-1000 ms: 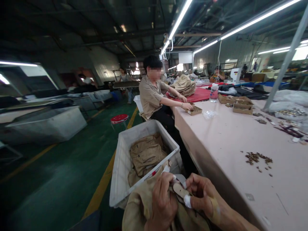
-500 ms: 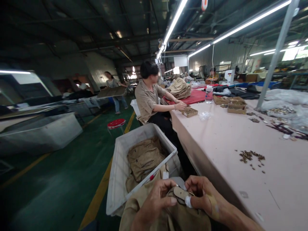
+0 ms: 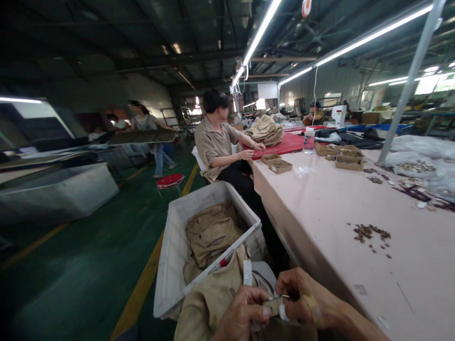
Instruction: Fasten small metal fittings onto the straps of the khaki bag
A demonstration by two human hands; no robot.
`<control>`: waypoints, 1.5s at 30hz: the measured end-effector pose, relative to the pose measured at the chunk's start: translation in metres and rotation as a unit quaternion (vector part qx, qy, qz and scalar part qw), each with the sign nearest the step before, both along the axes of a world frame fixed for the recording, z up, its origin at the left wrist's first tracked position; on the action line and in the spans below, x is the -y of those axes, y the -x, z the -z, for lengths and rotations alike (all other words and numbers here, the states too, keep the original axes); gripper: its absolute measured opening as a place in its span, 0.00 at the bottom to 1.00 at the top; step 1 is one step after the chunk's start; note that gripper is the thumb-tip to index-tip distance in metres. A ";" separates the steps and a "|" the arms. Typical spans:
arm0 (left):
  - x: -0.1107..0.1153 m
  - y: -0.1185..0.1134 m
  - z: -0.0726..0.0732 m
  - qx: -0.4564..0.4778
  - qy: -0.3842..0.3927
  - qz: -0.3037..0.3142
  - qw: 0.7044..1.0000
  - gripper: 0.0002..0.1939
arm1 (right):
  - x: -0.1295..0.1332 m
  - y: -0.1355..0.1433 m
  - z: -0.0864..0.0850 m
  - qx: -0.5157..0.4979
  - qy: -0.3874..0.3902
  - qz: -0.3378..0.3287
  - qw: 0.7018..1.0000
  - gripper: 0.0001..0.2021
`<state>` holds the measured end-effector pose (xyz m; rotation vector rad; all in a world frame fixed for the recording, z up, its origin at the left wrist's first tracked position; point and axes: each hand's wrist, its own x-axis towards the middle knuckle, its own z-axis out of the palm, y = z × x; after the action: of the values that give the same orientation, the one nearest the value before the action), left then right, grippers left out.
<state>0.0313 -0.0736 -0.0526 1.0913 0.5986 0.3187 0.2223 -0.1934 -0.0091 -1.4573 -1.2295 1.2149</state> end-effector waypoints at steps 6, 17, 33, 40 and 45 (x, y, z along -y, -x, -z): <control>0.004 -0.002 0.018 0.022 0.004 -0.022 1.000 0.19 | -0.004 -0.010 0.012 -0.001 0.011 -0.025 1.000 0.12; 0.009 -0.008 0.009 0.036 -0.010 0.001 0.999 0.22 | -0.012 -0.029 0.008 -0.045 0.030 -0.076 0.996 0.15; 0.019 0.000 0.025 0.043 0.017 -0.008 0.999 0.17 | -0.006 -0.028 0.023 0.015 0.045 -0.100 0.994 0.15; 0.022 0.002 0.025 0.036 0.016 -0.021 0.999 0.16 | 0.000 -0.025 0.011 0.004 0.030 -0.112 0.993 0.15; 0.022 0.003 0.027 0.041 0.001 -0.018 0.999 0.16 | 0.012 -0.046 -0.020 0.002 -0.022 -0.068 0.997 0.19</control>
<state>0.0281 -0.0960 -0.0792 1.0613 0.5461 0.3913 0.2680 -0.2056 0.0114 -1.3630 -1.3675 1.2676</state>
